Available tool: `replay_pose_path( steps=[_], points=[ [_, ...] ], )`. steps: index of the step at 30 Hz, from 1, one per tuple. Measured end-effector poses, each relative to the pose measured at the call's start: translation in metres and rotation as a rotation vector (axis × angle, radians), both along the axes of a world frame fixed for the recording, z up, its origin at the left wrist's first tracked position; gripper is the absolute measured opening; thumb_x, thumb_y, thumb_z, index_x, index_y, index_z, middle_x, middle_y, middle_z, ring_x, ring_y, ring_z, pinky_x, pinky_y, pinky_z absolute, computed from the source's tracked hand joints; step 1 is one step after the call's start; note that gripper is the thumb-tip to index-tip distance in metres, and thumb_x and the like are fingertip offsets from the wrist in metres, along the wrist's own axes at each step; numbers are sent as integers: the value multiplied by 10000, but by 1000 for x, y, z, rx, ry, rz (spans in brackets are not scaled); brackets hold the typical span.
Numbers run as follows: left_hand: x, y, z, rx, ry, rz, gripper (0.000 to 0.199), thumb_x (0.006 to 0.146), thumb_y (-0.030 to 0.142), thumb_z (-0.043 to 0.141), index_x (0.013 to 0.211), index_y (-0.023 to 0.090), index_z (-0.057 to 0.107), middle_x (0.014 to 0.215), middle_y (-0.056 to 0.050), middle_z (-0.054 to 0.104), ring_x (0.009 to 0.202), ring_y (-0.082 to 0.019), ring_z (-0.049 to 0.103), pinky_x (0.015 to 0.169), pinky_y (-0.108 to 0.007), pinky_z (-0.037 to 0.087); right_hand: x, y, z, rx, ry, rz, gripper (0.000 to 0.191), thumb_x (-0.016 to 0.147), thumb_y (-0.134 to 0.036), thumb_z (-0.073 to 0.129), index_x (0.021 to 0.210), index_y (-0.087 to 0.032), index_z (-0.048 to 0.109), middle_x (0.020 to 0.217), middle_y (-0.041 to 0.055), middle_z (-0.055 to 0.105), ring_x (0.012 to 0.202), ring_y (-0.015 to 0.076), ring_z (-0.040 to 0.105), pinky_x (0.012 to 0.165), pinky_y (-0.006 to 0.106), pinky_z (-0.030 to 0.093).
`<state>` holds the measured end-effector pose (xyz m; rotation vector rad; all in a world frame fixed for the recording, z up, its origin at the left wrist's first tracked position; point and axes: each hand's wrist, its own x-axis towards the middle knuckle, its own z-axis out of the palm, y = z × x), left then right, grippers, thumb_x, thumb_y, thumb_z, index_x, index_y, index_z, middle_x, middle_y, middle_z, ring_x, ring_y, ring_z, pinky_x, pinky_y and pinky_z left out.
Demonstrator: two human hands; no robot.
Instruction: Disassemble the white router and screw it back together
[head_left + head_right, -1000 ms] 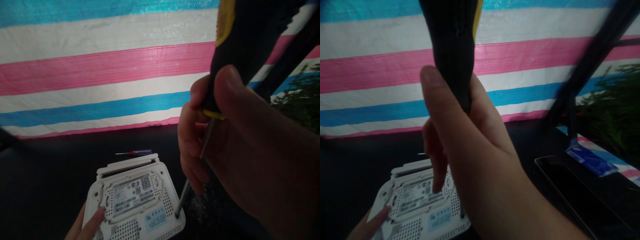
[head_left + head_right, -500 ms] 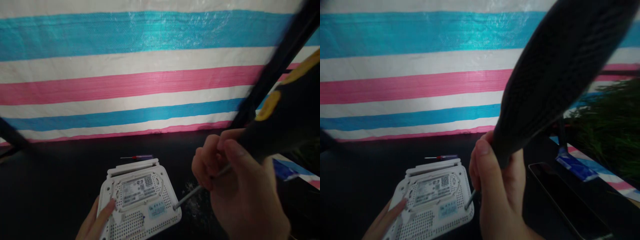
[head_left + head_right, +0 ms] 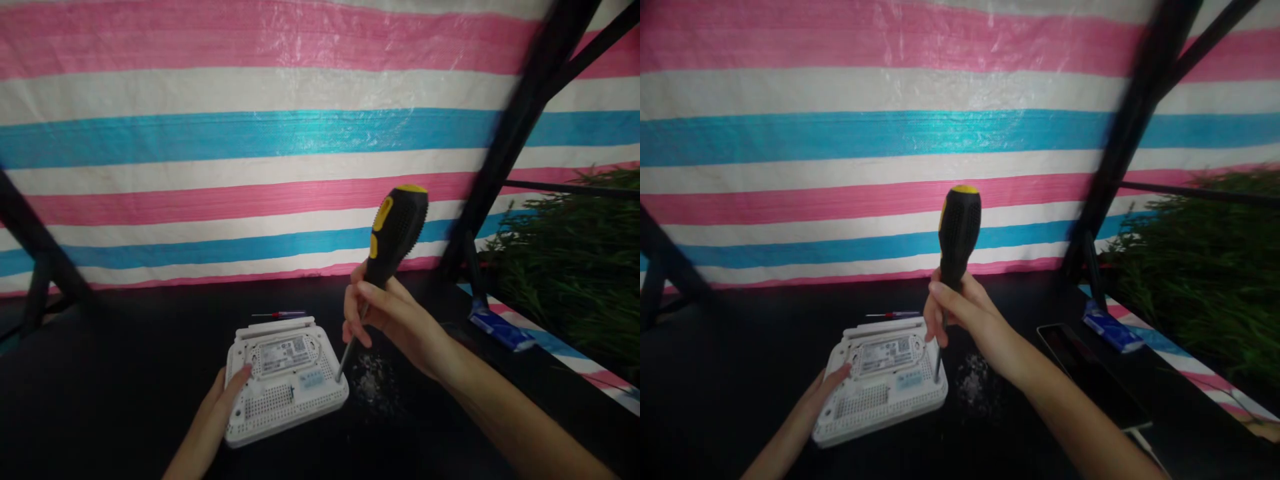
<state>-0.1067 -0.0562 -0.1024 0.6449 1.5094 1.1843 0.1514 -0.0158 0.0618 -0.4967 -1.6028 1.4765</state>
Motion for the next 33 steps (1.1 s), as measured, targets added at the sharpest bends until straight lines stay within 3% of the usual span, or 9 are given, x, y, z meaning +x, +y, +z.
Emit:
replay_pose_path(
  steps=[8, 13, 16, 20, 23, 25, 26, 30, 33],
  points=[
    [0, -7, 18, 44, 113, -63, 377, 845, 387, 620, 1151, 170, 583, 905, -75, 753, 889, -270, 712, 834, -388, 548, 0, -9, 10, 149, -162, -188, 314, 865, -460, 509, 846, -155, 439, 651, -6, 569, 571, 80, 547, 562, 216, 433],
    [-12, -12, 34, 92, 731, -281, 591, 821, 603, 490, 1238, 188, 537, 1123, -92, 677, 1077, -312, 616, 968, -461, 444, -7, -18, 10, 98, -151, -112, 322, 869, -469, 490, 859, -151, 443, 671, 10, 577, 566, 91, 555, 547, 221, 433],
    [-22, -9, 31, 117, 916, -347, 642, 801, 653, 445, 1208, 173, 567, 1184, -110, 619, 1139, -319, 555, 1010, -470, 391, -13, -18, 8, 56, -70, -58, 297, 868, -448, 500, 859, -158, 440, 659, 5, 578, 547, 85, 547, 541, 212, 417],
    [-29, -4, 25, 122, 1010, -302, 654, 779, 667, 458, 1181, 165, 575, 1178, -117, 586, 1142, -324, 531, 1004, -499, 389, -12, -8, 4, -17, 62, -83, 291, 821, -425, 564, 910, -156, 498, 787, 20, 591, 497, 51, 501, 472, 189, 361],
    [-16, -5, 36, 302, 1087, -180, 639, 771, 613, 516, 1224, 163, 537, 1243, -127, 542, 1170, -335, 494, 1002, -527, 390, -11, -4, 3, -28, 75, -87, 328, 823, -431, 559, 1007, -163, 523, 799, 31, 608, 465, 38, 463, 440, 179, 320],
    [6, -9, 50, 513, 1054, -195, 508, 803, 531, 535, 1197, 211, 557, 1247, -97, 556, 1192, -313, 484, 1033, -515, 368, -14, -4, 3, 0, 58, -40, 335, 837, -428, 546, 1040, -162, 532, 759, 30, 618, 453, 33, 456, 437, 167, 314],
    [20, -11, 58, 589, 981, -271, 429, 827, 476, 536, 1186, 242, 568, 1231, -75, 579, 1180, -293, 504, 1041, -497, 370, -16, -5, 2, 9, 58, -16, 340, 843, -426, 541, 1058, -163, 535, 748, 28, 618, 450, 29, 456, 432, 157, 306],
    [78, -8, 80, 632, 507, -559, 325, 867, 336, 547, 1179, 250, 576, 1124, -51, 668, 1019, -220, 630, 904, -354, 505, -21, -9, 1, 7, 77, -24, 374, 847, -433, 545, 1121, -179, 539, 747, 18, 615, 456, 26, 462, 411, 132, 311],
    [99, 4, 87, 740, 529, -576, 200, 889, 281, 526, 1039, 222, 644, 1027, -33, 701, 944, -199, 641, 879, -324, 496, -19, -10, 1, 1, 56, -40, 391, 849, -438, 547, 1142, -179, 538, 754, 22, 615, 469, 33, 471, 428, 140, 364]
  ],
)
